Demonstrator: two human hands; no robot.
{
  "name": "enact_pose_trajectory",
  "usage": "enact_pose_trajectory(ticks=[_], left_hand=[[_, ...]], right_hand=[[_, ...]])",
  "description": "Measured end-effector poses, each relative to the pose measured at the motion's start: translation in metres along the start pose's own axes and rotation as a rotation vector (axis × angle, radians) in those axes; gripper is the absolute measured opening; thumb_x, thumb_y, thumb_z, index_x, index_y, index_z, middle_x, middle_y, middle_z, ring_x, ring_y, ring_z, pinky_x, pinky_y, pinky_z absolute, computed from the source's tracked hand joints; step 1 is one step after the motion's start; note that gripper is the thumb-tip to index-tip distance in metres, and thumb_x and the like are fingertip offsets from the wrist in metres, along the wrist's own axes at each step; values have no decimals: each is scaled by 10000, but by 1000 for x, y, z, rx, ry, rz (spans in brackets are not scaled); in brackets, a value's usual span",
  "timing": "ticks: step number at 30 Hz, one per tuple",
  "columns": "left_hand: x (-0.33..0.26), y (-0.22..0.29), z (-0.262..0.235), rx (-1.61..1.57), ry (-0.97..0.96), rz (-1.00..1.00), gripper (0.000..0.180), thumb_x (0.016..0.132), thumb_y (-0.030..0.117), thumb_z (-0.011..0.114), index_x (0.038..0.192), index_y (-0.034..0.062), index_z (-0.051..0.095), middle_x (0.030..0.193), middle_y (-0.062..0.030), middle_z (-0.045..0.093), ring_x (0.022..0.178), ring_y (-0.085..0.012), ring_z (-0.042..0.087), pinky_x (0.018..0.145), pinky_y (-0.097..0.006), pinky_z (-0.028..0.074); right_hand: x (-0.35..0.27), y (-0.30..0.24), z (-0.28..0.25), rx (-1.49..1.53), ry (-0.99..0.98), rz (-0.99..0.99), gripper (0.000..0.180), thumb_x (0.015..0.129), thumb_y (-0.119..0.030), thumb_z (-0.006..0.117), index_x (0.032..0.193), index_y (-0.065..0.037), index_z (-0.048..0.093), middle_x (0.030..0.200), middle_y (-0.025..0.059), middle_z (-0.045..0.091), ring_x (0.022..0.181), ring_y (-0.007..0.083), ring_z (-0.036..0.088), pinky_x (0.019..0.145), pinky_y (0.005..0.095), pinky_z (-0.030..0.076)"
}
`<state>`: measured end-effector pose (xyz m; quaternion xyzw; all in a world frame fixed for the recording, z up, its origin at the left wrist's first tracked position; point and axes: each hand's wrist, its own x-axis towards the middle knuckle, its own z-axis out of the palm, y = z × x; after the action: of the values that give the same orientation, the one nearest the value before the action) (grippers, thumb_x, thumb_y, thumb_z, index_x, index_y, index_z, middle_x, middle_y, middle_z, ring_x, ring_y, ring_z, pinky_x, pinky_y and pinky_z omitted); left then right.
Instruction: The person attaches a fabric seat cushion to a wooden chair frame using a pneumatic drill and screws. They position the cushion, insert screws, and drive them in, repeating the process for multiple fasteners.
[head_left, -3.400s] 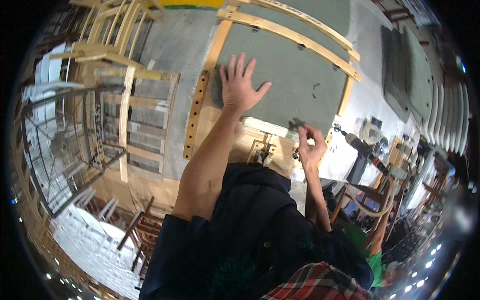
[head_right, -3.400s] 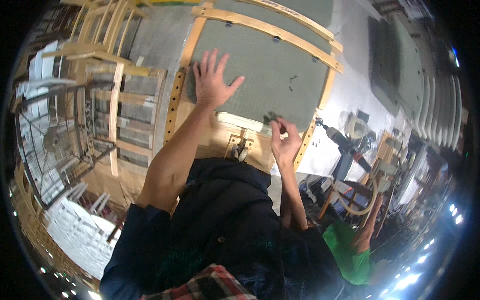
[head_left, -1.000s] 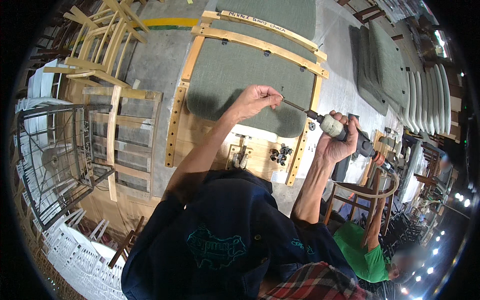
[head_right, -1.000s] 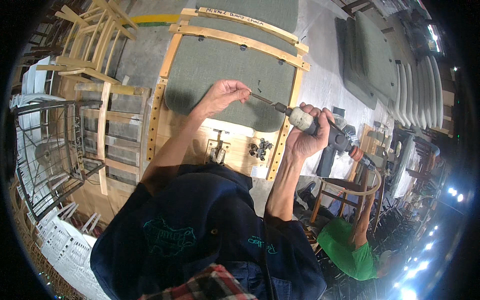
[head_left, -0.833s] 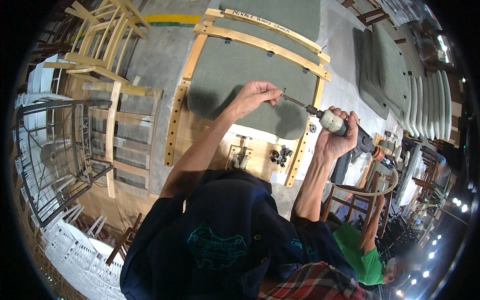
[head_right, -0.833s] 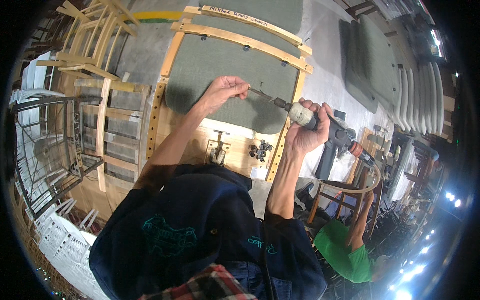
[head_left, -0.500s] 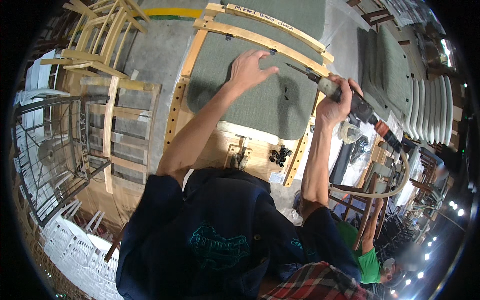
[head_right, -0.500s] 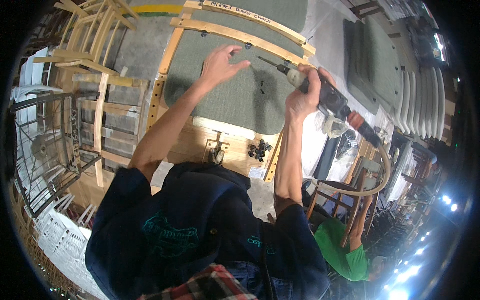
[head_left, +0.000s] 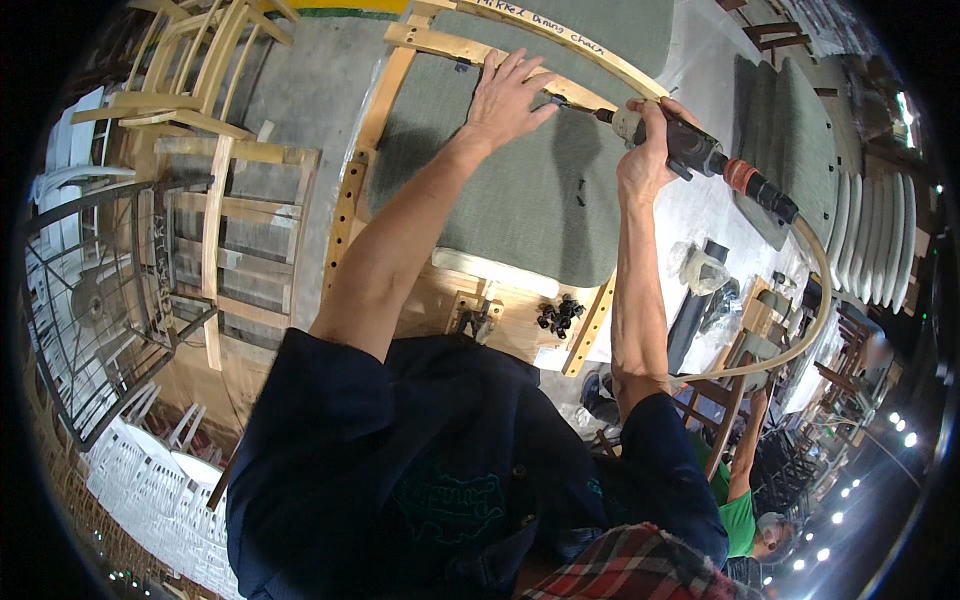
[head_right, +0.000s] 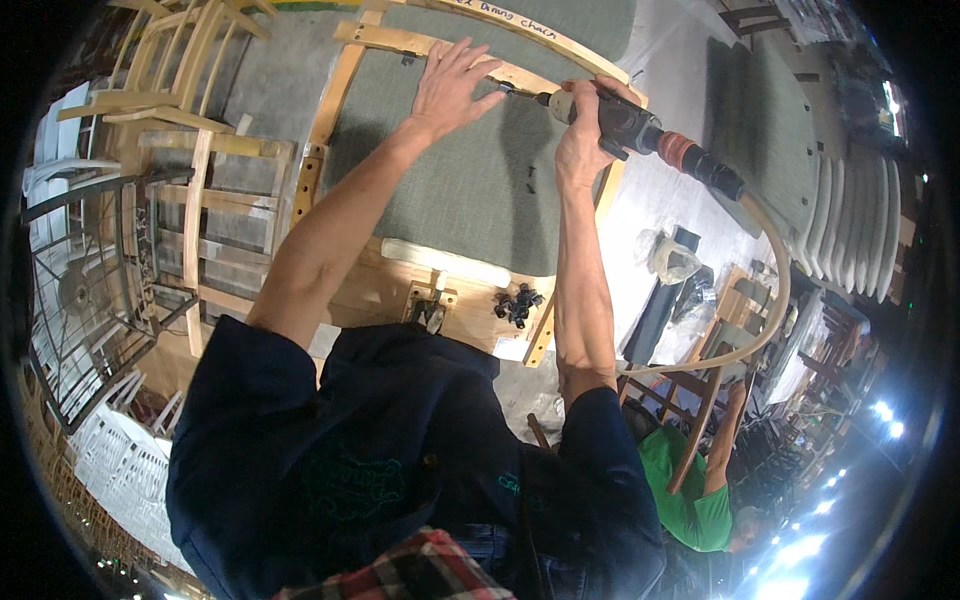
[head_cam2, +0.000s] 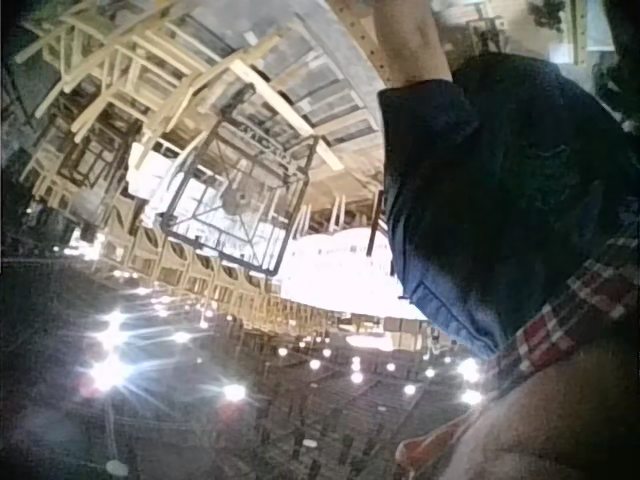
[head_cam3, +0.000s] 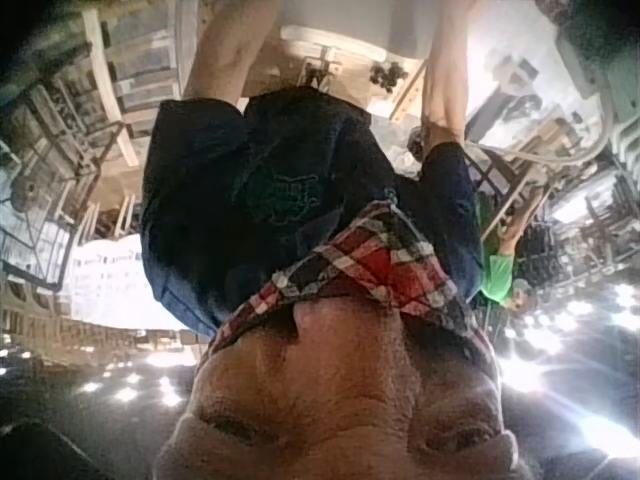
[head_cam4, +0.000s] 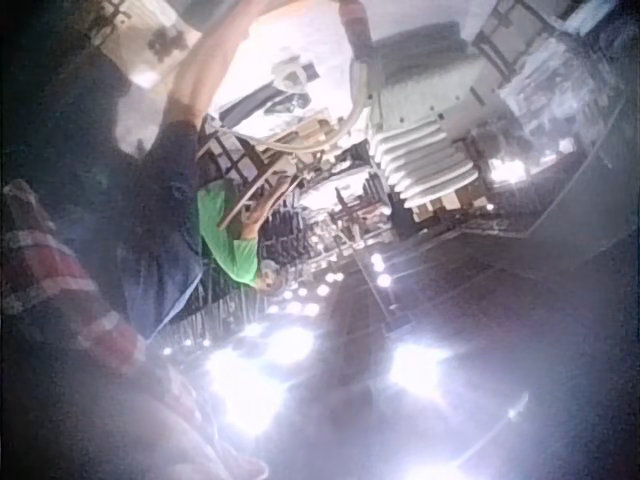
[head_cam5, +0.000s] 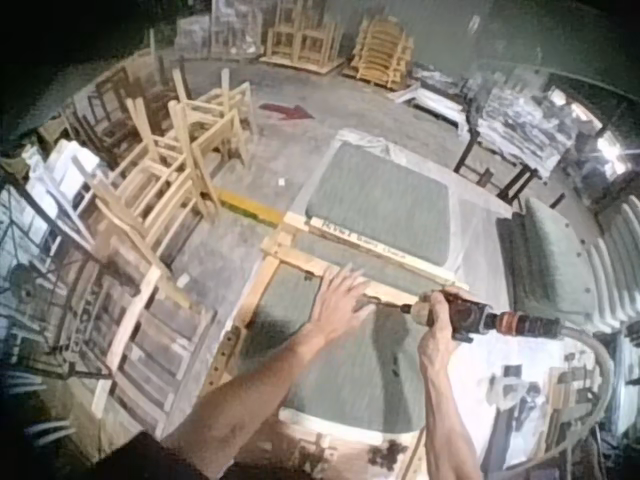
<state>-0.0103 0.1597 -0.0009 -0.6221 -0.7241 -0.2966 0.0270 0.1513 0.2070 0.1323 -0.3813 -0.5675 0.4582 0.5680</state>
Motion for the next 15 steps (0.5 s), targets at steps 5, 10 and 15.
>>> enact_pose_trajectory(ticks=[5, 10, 15], left_hand=[[-1, 1, -1, -15, 9, -6, 497, 901, 488, 661, 1301, 194, 652, 1438, -64, 531, 1423, -267, 364, 1226, -526, 161], [3, -8, 2, -35, 54, 44, 435, 876, 408, 719, 1245, 182, 673, 1358, -39, 583, 1329, -258, 460, 1185, -506, 252], [17, -20, 3, -104, 108, 171, 394, 805, 308, 796, 1149, 151, 686, 1201, -13, 635, 1181, -250, 543, 1077, -443, 407]], right_hand=[[5, 7, 2, -98, -35, -48, 246, 869, -47, 674, 1078, -7, 553, 904, 150, 699, 865, 229, 704, 828, 360, 539], [9, 2, 15, -150, -55, -33, 257, 850, -80, 693, 1054, 10, 565, 838, 127, 710, 822, 181, 696, 759, 296, 541], [26, 3, 33, -285, -157, -167, 199, 831, -15, 678, 1013, 25, 611, 784, 111, 704, 683, 173, 703, 678, 276, 558]])
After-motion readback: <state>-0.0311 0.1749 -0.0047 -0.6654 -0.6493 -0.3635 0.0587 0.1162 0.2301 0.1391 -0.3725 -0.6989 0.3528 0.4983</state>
